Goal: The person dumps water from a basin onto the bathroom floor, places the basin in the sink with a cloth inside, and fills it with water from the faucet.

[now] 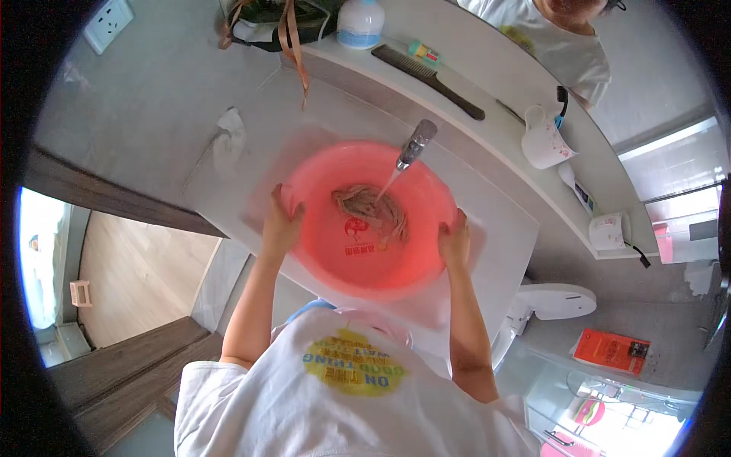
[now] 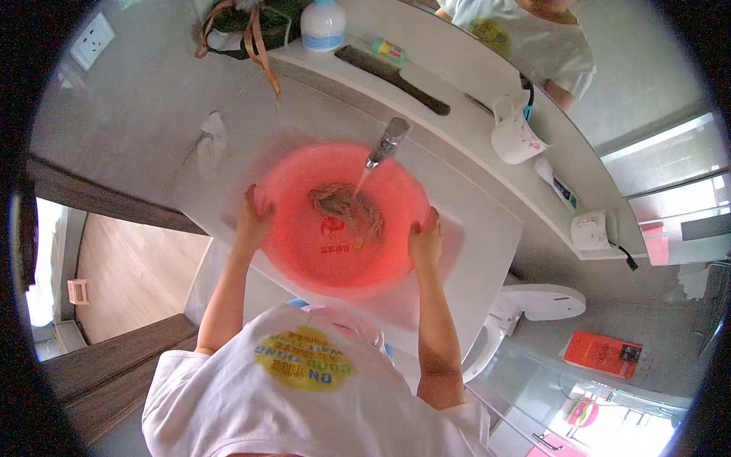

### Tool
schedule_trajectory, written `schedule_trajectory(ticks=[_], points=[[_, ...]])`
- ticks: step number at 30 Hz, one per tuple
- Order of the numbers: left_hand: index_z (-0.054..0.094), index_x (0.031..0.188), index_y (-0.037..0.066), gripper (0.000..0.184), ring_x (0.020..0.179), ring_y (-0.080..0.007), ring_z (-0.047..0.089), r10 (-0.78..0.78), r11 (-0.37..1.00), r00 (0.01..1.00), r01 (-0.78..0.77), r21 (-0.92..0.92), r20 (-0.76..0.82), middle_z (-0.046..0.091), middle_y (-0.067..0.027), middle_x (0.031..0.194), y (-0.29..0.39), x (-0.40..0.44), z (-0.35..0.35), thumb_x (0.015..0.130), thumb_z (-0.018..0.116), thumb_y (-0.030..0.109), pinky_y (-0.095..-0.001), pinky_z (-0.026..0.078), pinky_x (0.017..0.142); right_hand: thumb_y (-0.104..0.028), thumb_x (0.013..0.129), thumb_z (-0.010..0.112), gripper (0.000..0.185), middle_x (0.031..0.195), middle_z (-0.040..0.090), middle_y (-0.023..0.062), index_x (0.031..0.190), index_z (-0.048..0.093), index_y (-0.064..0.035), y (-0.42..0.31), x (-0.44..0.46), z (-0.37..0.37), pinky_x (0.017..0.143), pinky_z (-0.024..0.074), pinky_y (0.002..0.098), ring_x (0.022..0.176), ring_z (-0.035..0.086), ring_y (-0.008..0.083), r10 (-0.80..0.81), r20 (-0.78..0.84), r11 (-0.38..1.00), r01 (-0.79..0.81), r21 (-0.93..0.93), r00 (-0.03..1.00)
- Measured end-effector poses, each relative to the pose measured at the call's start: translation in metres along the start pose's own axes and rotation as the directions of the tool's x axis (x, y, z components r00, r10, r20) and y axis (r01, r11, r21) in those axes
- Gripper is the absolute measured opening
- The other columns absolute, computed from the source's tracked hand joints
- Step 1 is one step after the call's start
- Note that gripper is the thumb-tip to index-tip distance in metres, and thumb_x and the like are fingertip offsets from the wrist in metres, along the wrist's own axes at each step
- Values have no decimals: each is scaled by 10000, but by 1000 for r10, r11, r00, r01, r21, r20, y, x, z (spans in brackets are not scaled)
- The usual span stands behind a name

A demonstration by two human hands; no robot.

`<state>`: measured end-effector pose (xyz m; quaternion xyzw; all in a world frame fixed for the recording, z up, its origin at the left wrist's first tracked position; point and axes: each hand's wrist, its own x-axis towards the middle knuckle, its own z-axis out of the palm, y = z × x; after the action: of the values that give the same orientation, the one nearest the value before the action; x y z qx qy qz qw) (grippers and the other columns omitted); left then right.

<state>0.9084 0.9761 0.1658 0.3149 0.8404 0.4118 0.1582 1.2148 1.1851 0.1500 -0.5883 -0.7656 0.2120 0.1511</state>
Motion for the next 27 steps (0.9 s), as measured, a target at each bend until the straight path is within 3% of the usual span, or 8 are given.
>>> schedule_trajectory(ticks=[5, 8, 10, 13, 20, 23, 27], points=[[261, 1385, 10, 679, 1179, -440, 466, -134, 988, 989, 139, -74, 70, 480, -304, 1257, 13, 6, -2, 851, 594, 266, -441, 400, 956, -214, 835, 584, 581, 1200, 547, 233, 1353, 352, -92, -7, 9, -5, 871, 458, 490, 1069, 545, 409, 47, 9, 997, -48, 68, 999], [264, 1387, 24, 692, 1156, -439, 491, 49, 990, 997, -57, -131, -60, 497, -300, 1240, -41, 13, 26, 841, 614, 266, -443, 409, 943, -203, 824, 593, 582, 1157, 574, 233, 1348, 362, -103, -13, 8, -9, 859, 461, 498, 1054, 553, 413, 135, 60, 986, -141, 94, 989], [266, 1389, 34, 695, 1143, -441, 502, 26, 994, 998, -32, -106, -60, 509, -300, 1227, -24, 7, 17, 839, 620, 270, -448, 413, 935, -196, 818, 597, 581, 1145, 582, 231, 1344, 367, -109, -9, 7, -3, 852, 465, 498, 1042, 560, 414, 206, 58, 976, -209, 60, 977], [268, 1390, 44, 696, 1130, -440, 515, 2, 997, 999, -7, -83, -55, 525, -298, 1208, -16, 4, 11, 838, 624, 274, -452, 418, 930, -199, 821, 591, 579, 1164, 576, 219, 1346, 364, -111, -9, 4, -5, 863, 463, 490, 1055, 556, 407, 102, 9, 990, -102, 100, 995], [270, 1393, 54, 698, 1169, -425, 494, -73, 993, 997, 73, -95, 3, 507, -289, 1243, 1, 1, 0, 837, 625, 283, -437, 408, 956, -184, 828, 578, 566, 1200, 561, 201, 1346, 362, -112, -13, 0, -11, 887, 451, 482, 1077, 548, 395, 162, 51, 982, -166, 89, 986], [270, 1393, 51, 702, 1207, -412, 464, 4, 996, 999, -7, -94, -35, 468, -274, 1299, -14, 3, 8, 833, 630, 276, -427, 395, 975, -178, 830, 571, 561, 1202, 559, 201, 1346, 362, -110, -16, -4, -14, 879, 452, 485, 1065, 553, 397, 182, 56, 978, -186, 97, 982], [275, 1387, 23, 702, 1228, -399, 445, -25, 989, 1000, 23, -149, -9, 449, -252, 1324, -14, 5, 16, 833, 635, 261, -420, 376, 998, -184, 831, 567, 561, 1194, 561, 206, 1348, 359, -121, -11, 1, -15, 854, 460, 491, 1035, 566, 408, 135, 42, 979, -140, 150, 990]])
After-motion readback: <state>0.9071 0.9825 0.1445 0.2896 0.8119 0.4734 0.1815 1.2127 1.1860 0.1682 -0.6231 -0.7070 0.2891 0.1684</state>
